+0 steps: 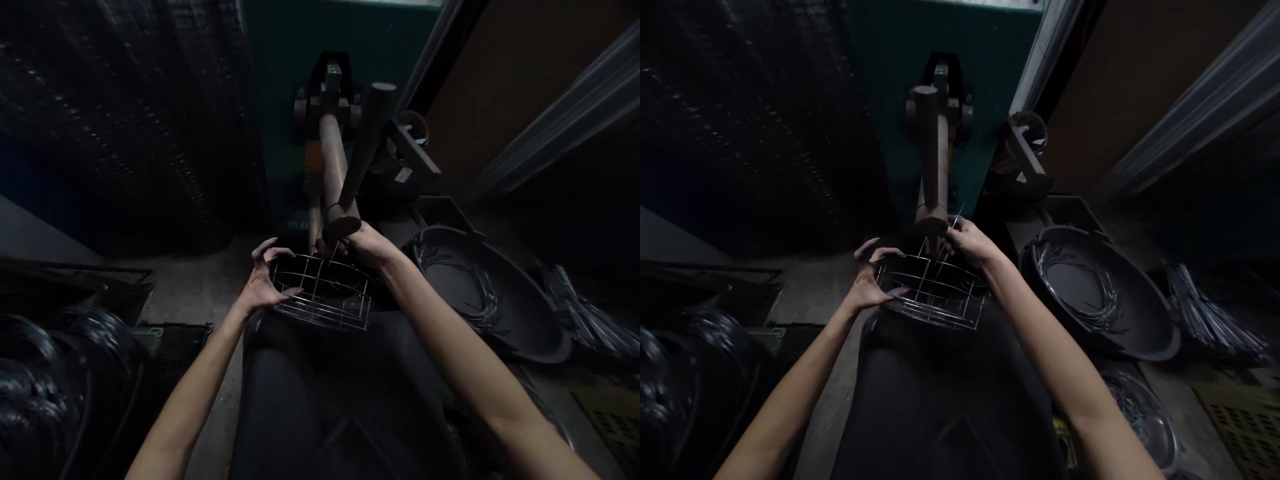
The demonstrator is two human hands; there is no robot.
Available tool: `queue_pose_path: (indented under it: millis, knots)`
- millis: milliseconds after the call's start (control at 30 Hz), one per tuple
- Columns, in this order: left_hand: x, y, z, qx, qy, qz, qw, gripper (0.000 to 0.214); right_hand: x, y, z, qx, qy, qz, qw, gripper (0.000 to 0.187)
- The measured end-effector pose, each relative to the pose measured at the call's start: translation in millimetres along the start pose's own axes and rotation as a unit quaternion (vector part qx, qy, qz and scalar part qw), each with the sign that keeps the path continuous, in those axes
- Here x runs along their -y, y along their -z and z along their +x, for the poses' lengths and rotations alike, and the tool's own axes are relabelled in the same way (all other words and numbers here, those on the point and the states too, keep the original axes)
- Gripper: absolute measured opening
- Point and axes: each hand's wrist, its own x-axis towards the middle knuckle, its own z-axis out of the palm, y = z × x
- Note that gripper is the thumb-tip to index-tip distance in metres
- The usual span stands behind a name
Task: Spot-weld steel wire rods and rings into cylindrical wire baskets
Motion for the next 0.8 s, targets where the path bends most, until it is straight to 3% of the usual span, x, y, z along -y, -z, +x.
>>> queue_pose_path:
  millis: [167,400,800]
  knots:
    - [0,0.7,2,0.004,-0.003,-0.015,1.000,0.102,-12,-10,7,-0.063,0.032,0.007,0.997,0.033]
    - [4,4.8,8,0.008,-0.014,-0.028,0.999,0.107,-22,-15,17,-0.116,0.016,-0.010,0.993,0.033]
    - [13,8.5,11,0.018,-0.019,-0.039,0.999,0.108,-31,-16,27,-0.123,-0.006,0.024,0.992,0.030]
